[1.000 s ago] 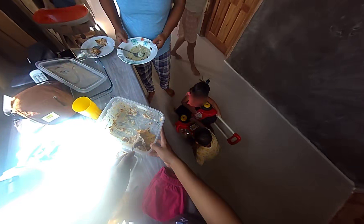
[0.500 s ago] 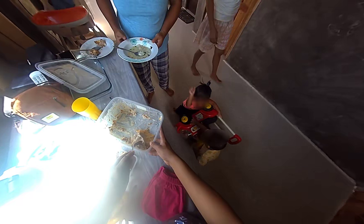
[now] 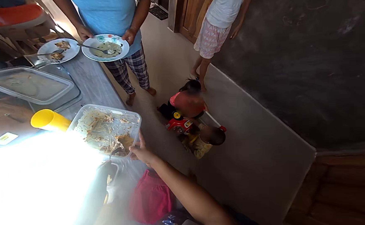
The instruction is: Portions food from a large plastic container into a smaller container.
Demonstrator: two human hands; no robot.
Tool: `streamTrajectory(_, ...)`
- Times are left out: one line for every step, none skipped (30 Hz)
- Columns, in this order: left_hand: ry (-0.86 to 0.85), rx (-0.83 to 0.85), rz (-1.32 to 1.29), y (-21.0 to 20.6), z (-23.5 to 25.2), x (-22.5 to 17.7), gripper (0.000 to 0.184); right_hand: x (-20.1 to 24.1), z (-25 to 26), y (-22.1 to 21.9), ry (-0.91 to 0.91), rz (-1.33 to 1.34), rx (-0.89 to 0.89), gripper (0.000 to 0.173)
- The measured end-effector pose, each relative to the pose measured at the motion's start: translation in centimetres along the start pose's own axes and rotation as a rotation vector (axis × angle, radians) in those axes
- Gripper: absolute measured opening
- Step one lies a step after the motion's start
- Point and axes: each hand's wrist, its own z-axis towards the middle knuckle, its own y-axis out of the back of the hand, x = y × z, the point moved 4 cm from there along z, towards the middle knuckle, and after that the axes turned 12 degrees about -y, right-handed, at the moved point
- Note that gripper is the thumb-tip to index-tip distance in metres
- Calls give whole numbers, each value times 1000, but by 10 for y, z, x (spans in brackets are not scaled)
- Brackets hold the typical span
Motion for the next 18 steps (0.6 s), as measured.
streamTrajectory(6,8,5,0,0,1,34,0,1,0,1,3,4,89)
streamTrajectory(26,28,-8,2,1,-4,33,0,0,0,3,7,7,89)
streamTrajectory(41,37,-19,4,3,-7,33,0,0,0,5,7,7,89)
streamTrajectory(35,33,-6,2,2,-5,33,-1,1,0,7,8,7,89)
streamTrajectory(17,21,10,0,0,1,34,-1,1,0,10,10,6,89)
streamTrajectory(3,13,19,-2,-2,6,36,-2,2,0,13,11,4,89)
streamTrajectory(-5,5,21,-4,-3,9,36,-3,3,0,15,10,1,89)
streamTrajectory(-6,7,11,-3,-2,8,36,-3,3,0,15,8,-1,89)
streamTrajectory(-2,15,1,-1,-2,6,35,-3,2,-1,13,10,-5,89)
streamTrajectory(0,22,-6,0,-1,4,34,-3,1,-1,11,10,-10,89)
streamTrajectory(0,24,-1,1,-1,4,34,-2,1,-1,9,7,-10,89)
streamTrajectory(1,24,3,1,-1,3,34,-2,1,-1,8,5,-8,89)
streamTrajectory(3,22,4,1,-2,4,34,-3,1,-1,9,2,-8,88)
streamTrajectory(5,18,3,0,-3,6,34,-3,2,-1,10,0,-10,88)
streamTrajectory(2,12,6,-2,-5,11,35,-3,2,-1,11,-1,-10,88)
streamTrajectory(-1,6,11,-4,-7,16,36,-4,2,-1,15,-5,-9,88)
streamTrajectory(-7,-2,14,-6,-9,21,36,-4,2,-1,19,-8,-10,88)
streamTrajectory(-11,-10,14,-8,-11,24,36,-5,2,-1,21,-8,-11,88)
